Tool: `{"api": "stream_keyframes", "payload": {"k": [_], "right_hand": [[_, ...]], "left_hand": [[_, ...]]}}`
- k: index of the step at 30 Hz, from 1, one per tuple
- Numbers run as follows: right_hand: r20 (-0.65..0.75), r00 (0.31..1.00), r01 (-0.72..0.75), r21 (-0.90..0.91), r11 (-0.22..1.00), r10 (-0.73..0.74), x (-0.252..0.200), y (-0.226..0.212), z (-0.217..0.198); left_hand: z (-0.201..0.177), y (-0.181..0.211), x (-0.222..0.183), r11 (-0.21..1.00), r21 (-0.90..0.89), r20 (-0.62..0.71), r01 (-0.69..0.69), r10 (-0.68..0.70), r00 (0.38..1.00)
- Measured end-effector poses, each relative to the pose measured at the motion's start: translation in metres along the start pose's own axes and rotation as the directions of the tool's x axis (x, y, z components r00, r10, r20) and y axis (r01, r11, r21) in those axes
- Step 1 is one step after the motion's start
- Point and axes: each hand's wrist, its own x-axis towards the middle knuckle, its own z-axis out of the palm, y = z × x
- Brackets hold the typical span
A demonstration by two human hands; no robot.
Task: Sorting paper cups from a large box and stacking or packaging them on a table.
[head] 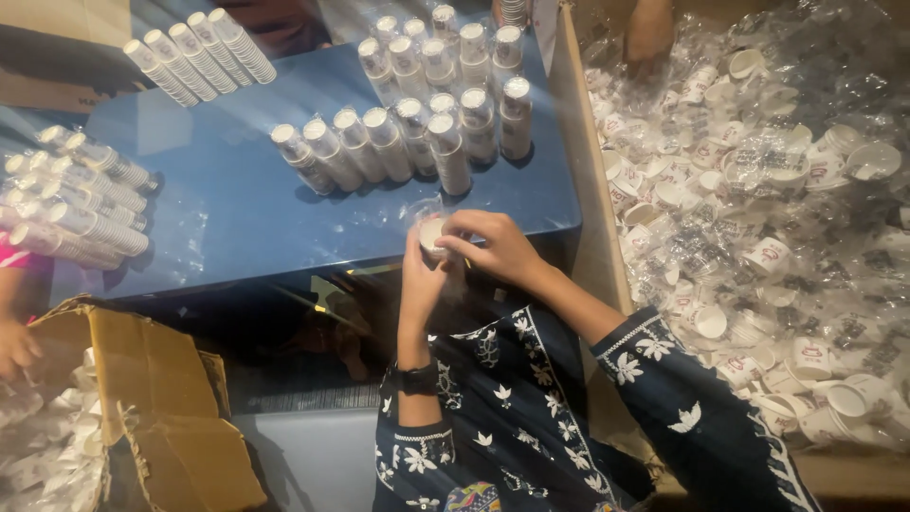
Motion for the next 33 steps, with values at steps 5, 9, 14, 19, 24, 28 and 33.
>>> {"api": "stream_keyframes", "payload": {"k": [5, 9, 14, 19, 24, 28, 33], "right_hand": [[-0.187, 0.963, 0.171, -0.134, 0.976, -0.194, 0.0, 0.01, -0.002], [-0.242, 0.941, 0.191, -0.201, 0.961, -0.237, -0.001, 0.004, -0.007], [-0.256, 0.91, 0.25, -0.284, 0.926, -0.325, 0.003, 0.002, -0.009], [-0.301, 0.911, 0.189, -0.301, 0.935, -0.281, 0.006, 0.009, -0.011], [-0.37, 0.917, 0.072, -0.211, 0.975, -0.148, 0.002, 0.015, -0.009], [-0.2, 0.977, 0.035, -0.168, 0.985, -0.069, 0.006, -0.006, -0.008], [0.041, 0.999, 0.003, -0.253, 0.968, 0.008, 0.009, -0.005, -0.005]], "left_hand": [[0.013, 0.008, 0.016, 0.956, -0.087, 0.053, -0.282, 0.287, 0.957], [0.011, 0.012, 0.028, 0.967, -0.107, 0.102, -0.232, 0.243, 0.965], [0.01, 0.006, 0.048, 0.872, 0.127, 0.077, -0.472, 0.466, 0.882], [0.016, 0.017, 0.049, 0.91, 0.204, -0.112, -0.361, 0.388, 0.915], [0.014, 0.027, 0.049, 0.922, 0.159, -0.199, -0.352, 0.379, 0.904], [0.016, 0.025, 0.05, 0.919, 0.081, -0.239, -0.386, 0.394, 0.887], [0.008, 0.008, 0.058, 0.967, 0.07, -0.305, -0.243, 0.253, 0.918]]}}
